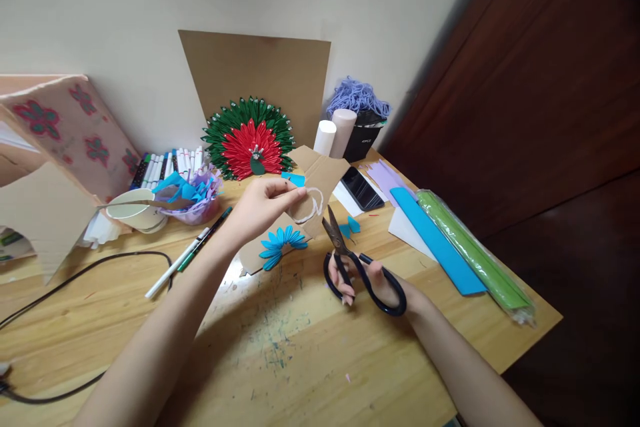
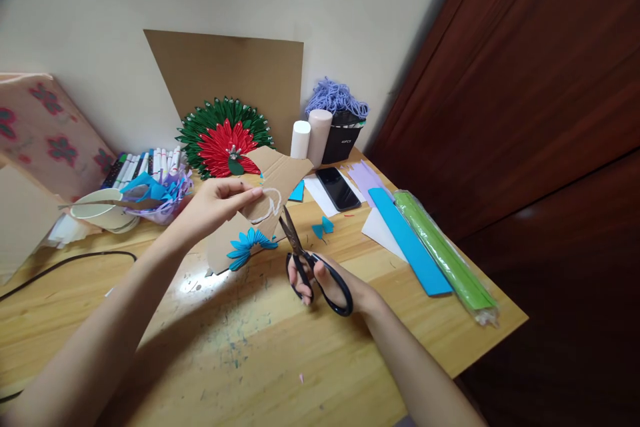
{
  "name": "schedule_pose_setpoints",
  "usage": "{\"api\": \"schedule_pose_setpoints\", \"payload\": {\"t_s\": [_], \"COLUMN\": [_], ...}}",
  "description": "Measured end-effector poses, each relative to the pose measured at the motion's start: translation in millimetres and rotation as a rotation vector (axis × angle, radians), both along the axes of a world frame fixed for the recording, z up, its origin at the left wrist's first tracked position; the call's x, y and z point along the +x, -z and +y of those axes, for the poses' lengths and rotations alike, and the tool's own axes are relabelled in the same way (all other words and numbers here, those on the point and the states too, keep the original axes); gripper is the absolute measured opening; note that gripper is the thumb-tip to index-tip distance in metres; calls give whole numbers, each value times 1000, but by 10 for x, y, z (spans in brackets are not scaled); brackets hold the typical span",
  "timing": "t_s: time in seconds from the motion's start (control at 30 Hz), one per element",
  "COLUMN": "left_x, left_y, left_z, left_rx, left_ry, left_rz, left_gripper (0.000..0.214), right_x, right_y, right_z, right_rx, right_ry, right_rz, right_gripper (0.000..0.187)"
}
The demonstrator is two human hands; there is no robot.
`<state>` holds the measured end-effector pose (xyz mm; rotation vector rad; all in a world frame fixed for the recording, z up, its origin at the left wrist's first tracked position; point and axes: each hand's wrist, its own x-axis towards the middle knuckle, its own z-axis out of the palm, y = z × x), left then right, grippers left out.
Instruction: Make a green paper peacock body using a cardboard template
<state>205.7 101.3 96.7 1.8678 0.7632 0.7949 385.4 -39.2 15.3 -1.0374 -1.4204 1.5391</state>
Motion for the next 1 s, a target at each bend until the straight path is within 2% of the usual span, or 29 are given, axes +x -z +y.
{"api": "schedule_pose_setpoints", "payload": {"t_s": [0.17, 0.3, 0.5, 0.73, 1.0], "left_x": [-11, -3, 3, 10, 69], "left_y": [72, 99, 119, 83, 36], "left_z": [41, 50, 62, 35, -43], "left_rx": [-71, -74, -56, -56, -6], "left_ry": [122, 146, 138, 127, 12], "left_rz": [89, 137, 131, 133, 58], "left_gripper": [29, 31, 33, 34, 32], "right_x": [-5, -24, -18, -19, -77], "right_y": [12, 23, 17, 58, 78], "right_z": [-11, -7, 10, 49, 39], "right_rx": [-41, -51, -87, -218, -203], "right_ry": [-63, -76, -52, 11, 95], "right_rz": [25, 43, 43, 99, 184], "right_gripper": [79, 77, 76, 69, 67]}}
